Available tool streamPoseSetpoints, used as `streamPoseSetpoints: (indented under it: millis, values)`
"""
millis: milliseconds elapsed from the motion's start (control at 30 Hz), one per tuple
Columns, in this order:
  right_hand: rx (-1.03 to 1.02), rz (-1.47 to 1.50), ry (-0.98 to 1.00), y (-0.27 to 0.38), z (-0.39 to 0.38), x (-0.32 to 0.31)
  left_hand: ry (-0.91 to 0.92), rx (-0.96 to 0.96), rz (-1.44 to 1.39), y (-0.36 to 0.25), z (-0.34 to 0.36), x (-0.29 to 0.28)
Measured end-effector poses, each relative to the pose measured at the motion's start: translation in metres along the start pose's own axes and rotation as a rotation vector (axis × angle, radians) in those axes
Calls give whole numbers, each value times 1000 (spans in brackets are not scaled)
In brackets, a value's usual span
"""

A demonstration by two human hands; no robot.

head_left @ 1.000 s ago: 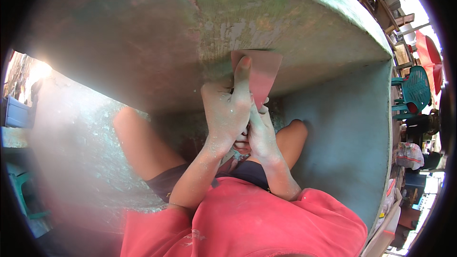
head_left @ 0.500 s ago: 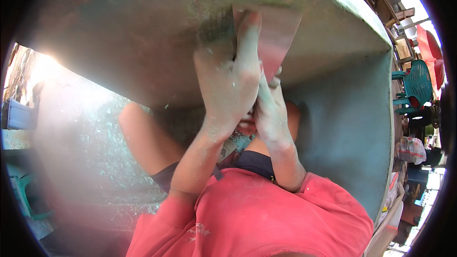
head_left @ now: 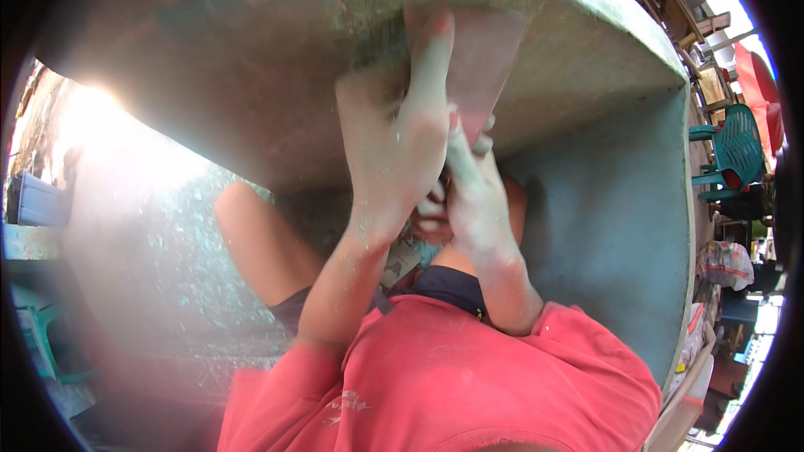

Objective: The person sits inside a large tub-like structure and uses a sanding block to smooth the interior curved walls. They move the sanding block back and forth across the surface, focusing on different sections of the wall.

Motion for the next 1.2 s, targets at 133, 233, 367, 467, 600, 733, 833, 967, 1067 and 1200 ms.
streamPoseSetpoints:
  millis: [133, 233, 367, 467, 600, 733, 833, 967, 1067, 1200]
  values:
    - [22, 20, -15, -30, -7, -23, -27, -191, -68, 43, -15, -1]
    - [9, 41, -2, -19, -3, -18, 4, -121, -13, 32, -5, 0]
    - [-33, 14, 23, -14, -2, -17, -29, -7, -25, 33, -4, 1]
    - [-38, 56, 60, 2, 2, -7, -3, 171, -5, 0, 1, 7]
    - [-54, 83, 82, 16, 2, 10, -39, 112, 144, -16, 2, 7]
    - [66, 86, 4, -28, -4, -19, -57, -167, 88, 42, -13, -3]
    - [105, 74, -8, -28, -5, -23, -97, -145, 54, 44, -12, -4]
    - [-108, 8, 73, 4, 6, -1, -105, -12, 70, 2, -2, 3]
    - [-118, 28, 130, 10, 7, 5, -101, 50, 53, -10, -3, 8]
    - [11, 39, -12, -39, 4, -25, -104, -58, 131, 48, -7, -7]
Point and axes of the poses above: each hand's wrist, its own z-axis towards the middle knuckle, its own x-axis out of the palm, y = z × x, the point moved 5 cm from there along z, towards the middle knuckle, and after that the axes turned 7 degrees about -x, right-handed, at the moved point
